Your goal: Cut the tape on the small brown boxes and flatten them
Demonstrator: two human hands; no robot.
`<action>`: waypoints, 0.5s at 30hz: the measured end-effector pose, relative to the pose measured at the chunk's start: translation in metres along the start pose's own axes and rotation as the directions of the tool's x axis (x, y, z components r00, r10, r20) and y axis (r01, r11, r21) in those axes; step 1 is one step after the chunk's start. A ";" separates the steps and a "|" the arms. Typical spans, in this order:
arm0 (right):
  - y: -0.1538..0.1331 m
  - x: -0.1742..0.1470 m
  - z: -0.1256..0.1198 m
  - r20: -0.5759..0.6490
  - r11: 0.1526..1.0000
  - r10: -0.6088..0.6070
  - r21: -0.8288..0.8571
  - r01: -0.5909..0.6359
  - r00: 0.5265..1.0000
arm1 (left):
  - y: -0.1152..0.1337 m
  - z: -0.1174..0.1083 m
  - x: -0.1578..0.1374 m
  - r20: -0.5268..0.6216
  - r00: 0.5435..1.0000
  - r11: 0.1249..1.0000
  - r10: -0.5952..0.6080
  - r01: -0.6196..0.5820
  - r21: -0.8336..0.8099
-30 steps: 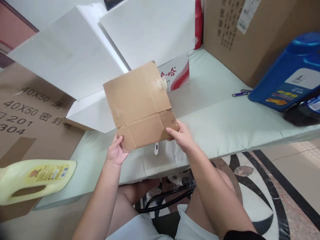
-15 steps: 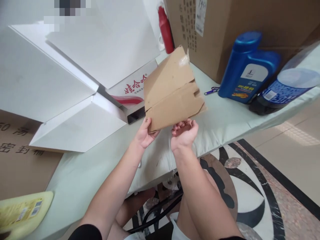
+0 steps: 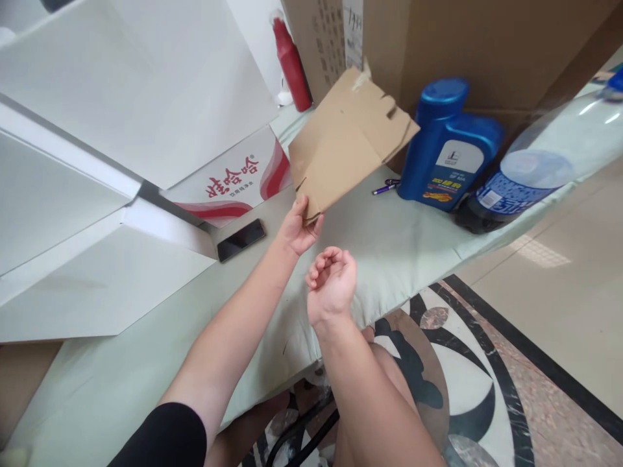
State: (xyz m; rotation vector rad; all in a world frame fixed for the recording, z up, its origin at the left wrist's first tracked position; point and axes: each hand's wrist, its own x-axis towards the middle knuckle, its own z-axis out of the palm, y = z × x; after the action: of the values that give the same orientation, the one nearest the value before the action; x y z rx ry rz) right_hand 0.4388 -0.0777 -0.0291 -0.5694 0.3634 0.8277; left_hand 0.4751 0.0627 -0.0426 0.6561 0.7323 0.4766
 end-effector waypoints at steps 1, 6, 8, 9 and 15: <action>0.001 0.000 -0.001 0.009 1.000 -0.003 -0.007 0.003 1.000 | 0.006 0.004 0.010 -0.019 1.000 1.000 0.015 -0.015 -0.013; 0.008 0.005 -0.001 0.080 0.996 -0.016 -0.090 0.023 0.997 | 0.048 0.038 0.055 -0.118 0.987 0.994 0.110 -0.113 -0.014; 0.011 0.006 0.002 0.072 0.995 0.002 -0.102 0.006 0.997 | 0.056 0.044 0.051 -0.203 0.974 0.993 0.104 -0.090 0.078; 0.012 0.006 0.003 0.066 0.994 0.012 -0.106 -0.005 0.998 | 0.056 0.041 0.040 -0.283 0.953 0.987 0.111 -0.073 0.141; 0.013 0.001 0.003 0.104 0.987 0.057 -0.159 -0.040 0.993 | 0.014 -0.082 -0.125 0.047 0.959 0.830 0.281 -0.267 0.490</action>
State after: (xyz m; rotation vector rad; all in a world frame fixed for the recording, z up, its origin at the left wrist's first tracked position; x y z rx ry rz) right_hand 0.4293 -0.0682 -0.0320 -0.6605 0.2145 0.9354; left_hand 0.3304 0.0276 -0.0218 1.2528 0.7958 0.5669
